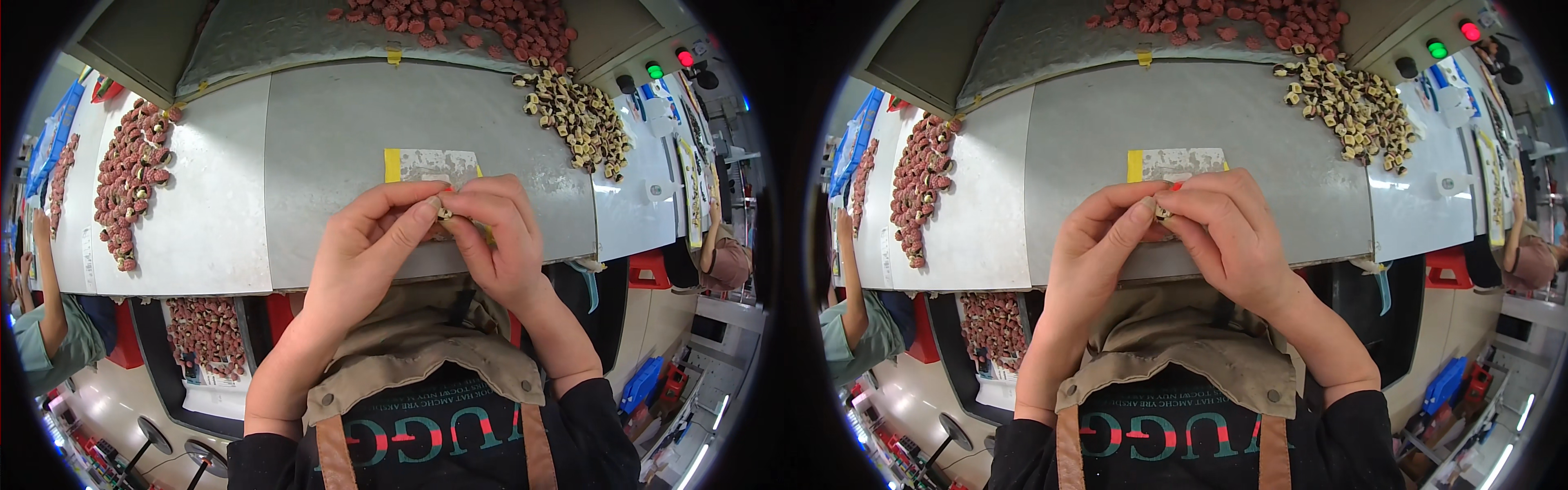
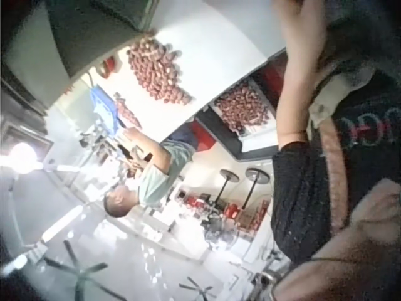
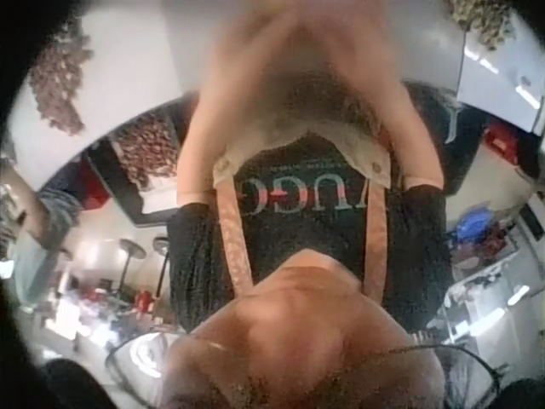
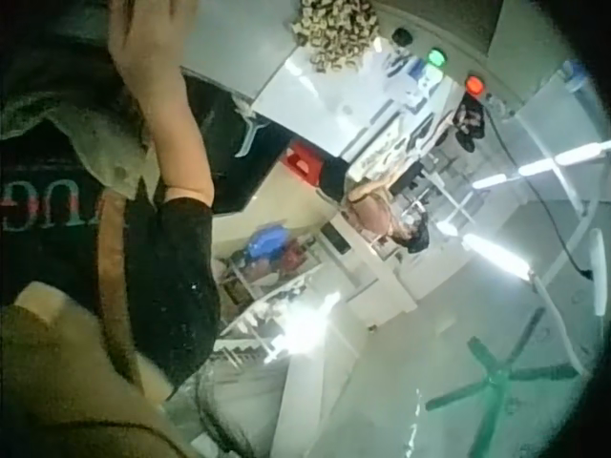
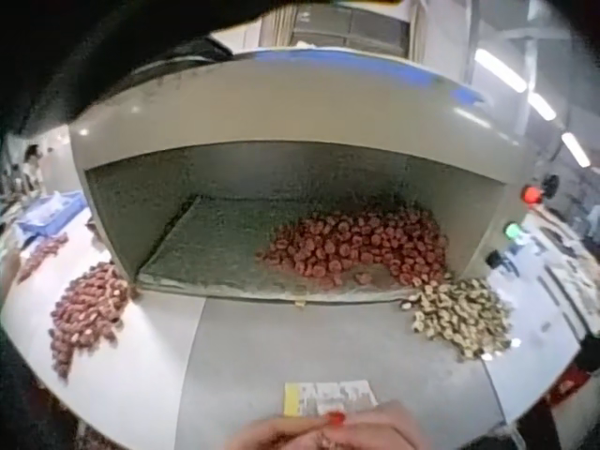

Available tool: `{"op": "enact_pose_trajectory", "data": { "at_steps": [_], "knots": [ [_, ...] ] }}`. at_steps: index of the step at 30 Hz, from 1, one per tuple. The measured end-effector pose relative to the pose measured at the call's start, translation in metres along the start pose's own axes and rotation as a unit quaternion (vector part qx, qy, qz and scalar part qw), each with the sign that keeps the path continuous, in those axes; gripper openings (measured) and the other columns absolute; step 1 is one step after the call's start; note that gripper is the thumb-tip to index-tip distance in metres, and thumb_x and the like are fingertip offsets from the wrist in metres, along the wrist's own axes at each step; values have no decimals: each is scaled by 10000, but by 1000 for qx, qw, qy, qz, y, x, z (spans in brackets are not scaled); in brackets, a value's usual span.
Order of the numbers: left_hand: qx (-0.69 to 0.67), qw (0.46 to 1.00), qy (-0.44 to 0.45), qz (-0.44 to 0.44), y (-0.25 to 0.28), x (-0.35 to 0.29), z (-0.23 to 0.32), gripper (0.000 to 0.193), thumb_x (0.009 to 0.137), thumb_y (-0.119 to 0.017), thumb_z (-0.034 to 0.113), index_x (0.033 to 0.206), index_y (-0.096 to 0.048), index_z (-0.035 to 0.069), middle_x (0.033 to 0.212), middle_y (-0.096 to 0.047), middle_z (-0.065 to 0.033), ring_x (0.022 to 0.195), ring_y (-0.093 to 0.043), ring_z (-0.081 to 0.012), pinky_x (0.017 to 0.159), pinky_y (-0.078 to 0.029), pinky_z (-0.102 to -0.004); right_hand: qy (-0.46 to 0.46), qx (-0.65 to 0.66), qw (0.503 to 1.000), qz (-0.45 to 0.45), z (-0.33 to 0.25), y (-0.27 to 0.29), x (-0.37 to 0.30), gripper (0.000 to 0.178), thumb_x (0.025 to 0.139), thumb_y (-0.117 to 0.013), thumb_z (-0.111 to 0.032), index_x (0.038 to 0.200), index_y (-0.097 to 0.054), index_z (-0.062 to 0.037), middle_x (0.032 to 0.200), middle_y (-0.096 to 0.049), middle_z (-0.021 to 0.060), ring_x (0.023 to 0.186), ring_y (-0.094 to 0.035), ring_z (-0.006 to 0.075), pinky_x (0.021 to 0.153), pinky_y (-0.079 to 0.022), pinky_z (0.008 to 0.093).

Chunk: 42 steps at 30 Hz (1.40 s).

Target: The person assembles toy heads by dipping figurine faces into glue and attaching hair pieces to them by hand. The person also refills the glue container using a squeeze bottle.

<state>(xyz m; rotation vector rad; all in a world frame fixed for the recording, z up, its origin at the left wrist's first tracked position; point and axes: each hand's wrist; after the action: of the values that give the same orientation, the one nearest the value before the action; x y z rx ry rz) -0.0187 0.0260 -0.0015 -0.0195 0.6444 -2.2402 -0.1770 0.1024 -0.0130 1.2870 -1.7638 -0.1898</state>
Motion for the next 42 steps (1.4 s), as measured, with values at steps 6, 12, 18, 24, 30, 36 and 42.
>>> {"op": "enact_pose_trajectory", "data": {
  "at_steps": [6, 12, 18, 24, 30, 36, 42],
  "knots": [
    [39, 997, 65, -22, -9, 0, 5, 336, 931, -598, 65, 1249, -526, -17, 1029, -640, -69, 945, -617, -109, 859, -494, -243, -81, 86, 993, 30, -9, 7, -4, 356, 731, -780, -62, 1049, -620, -44, 1010, -591, 90, 879, -579, 238, 766, -493, 309],
    [90, 993, 67, -47, -26, 2, -6, 597, 849, -661, 2, 1370, -372, 27, 984, -636, -75, 905, -629, -110, 827, -501, -245, -46, 56, 997, 24, 14, 6, -25, 348, 658, -821, -65, 968, -662, -64, 954, -596, 57, 838, -574, 198, 688, -493, 285],
    [223, 975, 5, -4, -40, 3, -23, 673, 797, -634, -78, 1393, -346, 38, 993, -620, -70, 848, -616, -85, 759, -480, -206, -69, 64, 994, 58, 21, 2, -29, 347, 628, -831, -50, 923, -647, -64, 855, -586, 31, 766, -561, 181, 612, -474, 281],
    [264, 962, -65, -24, -33, 8, -38, 582, 797, -686, -31, 1318, -434, 32, 906, -642, -78, 795, -660, -108, 723, -511, -228, -68, 75, 994, 51, 29, 4, -29, 337, 610, -834, -35, 834, -585, -69, 792, -577, 46, 699, -554, 209, 584, -460, 296],
    [265, 964, -13, -13, -41, 4, -28, 528, 816, -680, -12, 1291, -452, 19, 922, -647, -72, 794, -654, -99, 719, -517, -233, -42, 54, 996, 50, 25, 10, -27, 317, 628, -812, -28, 860, -600, -62, 848, -600, 68, 739, -579, 240, 613, -477, 321],
    [552, 797, -236, 68, 4, 10, -1, 285, 811, -700, 10, 1084, -617, 25, 984, -661, -100, 836, -631, -179, 705, -528, -290, -105, -4, 994, 30, 20, 46, -20, 332, 687, -783, -43, 992, -652, -50, 934, -611, 95, 861, -586, 276, 740, -487, 353],
    [845, 425, -243, 213, 127, 39, 64, 241, 913, -591, 153, 1142, -619, 83, 1239, -532, -132, 1136, -480, -322, 960, -396, -433, -113, -204, 972, 12, 82, 122, -12, 211, 809, -690, -110, 1011, -655, -59, 985, -615, 105, 926, -576, 274, 820, -463, 359]
  ]
}}
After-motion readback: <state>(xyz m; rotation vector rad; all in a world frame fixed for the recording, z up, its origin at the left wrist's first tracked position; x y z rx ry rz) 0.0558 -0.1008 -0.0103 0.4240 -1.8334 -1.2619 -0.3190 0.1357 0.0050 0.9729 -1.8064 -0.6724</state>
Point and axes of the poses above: each hand's wrist, its own x-axis towards the middle knuckle, its own y-axis out of the back of the hand, z = x × y
